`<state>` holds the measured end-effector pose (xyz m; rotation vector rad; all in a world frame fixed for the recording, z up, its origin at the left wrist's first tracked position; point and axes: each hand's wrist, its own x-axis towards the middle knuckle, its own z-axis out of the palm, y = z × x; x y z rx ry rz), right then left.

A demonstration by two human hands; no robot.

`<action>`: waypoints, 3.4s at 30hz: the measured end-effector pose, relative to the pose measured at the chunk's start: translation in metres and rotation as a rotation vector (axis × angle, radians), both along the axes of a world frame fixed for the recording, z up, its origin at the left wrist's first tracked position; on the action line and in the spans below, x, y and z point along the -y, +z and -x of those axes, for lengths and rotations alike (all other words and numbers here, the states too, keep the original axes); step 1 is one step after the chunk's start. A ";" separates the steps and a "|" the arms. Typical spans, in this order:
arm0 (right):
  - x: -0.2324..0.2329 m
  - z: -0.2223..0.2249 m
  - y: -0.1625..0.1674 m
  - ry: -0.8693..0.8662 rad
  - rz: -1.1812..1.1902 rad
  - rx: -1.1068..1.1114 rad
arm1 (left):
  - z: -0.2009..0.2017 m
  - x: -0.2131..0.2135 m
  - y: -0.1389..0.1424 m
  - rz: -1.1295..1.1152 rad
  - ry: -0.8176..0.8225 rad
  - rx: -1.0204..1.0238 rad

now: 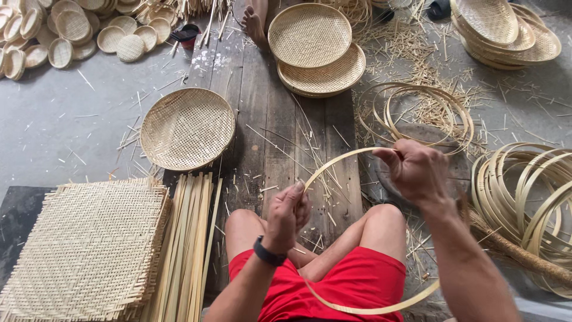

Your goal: The person sits on the floor of a bamboo workshop and bends long thin bamboo strips into circular hoops, flexing and working the strips by hand and joining the ends to form rims. Finished hoops are set aside with other completed rims and woven trays around the work area.

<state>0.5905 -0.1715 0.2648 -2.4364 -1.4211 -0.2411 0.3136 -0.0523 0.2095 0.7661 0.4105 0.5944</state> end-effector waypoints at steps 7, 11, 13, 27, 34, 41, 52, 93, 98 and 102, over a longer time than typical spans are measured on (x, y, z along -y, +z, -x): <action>0.005 0.002 -0.009 0.056 -0.261 -0.130 | -0.012 0.018 0.002 0.025 0.051 0.036; 0.028 -0.027 0.004 0.069 -0.169 -0.076 | 0.007 0.012 0.002 -0.071 0.004 0.000; 0.031 -0.030 -0.005 -0.073 -0.123 -0.111 | 0.002 0.024 -0.001 -0.049 0.068 -0.049; 0.044 -0.034 -0.025 0.083 -0.344 0.002 | 0.000 0.038 -0.015 -0.052 0.060 -0.073; 0.035 -0.036 -0.044 -0.184 -0.265 -0.124 | -0.012 0.059 -0.025 -0.085 0.044 -0.059; 0.070 -0.034 -0.039 0.219 -0.283 -0.216 | 0.025 0.017 -0.030 -0.172 0.018 -0.210; 0.127 -0.099 -0.137 -0.655 -0.259 -0.953 | 0.126 -0.017 -0.107 -0.134 0.260 -0.748; -0.045 0.064 -0.261 -0.067 0.382 -0.734 | 0.347 -0.008 -0.169 0.004 0.548 -1.232; -0.041 0.076 -0.275 0.010 0.380 -0.665 | 0.359 -0.015 -0.172 0.185 0.591 -1.000; -0.036 0.094 -0.285 -0.003 0.237 -0.746 | 0.357 -0.009 -0.181 0.346 0.612 -0.736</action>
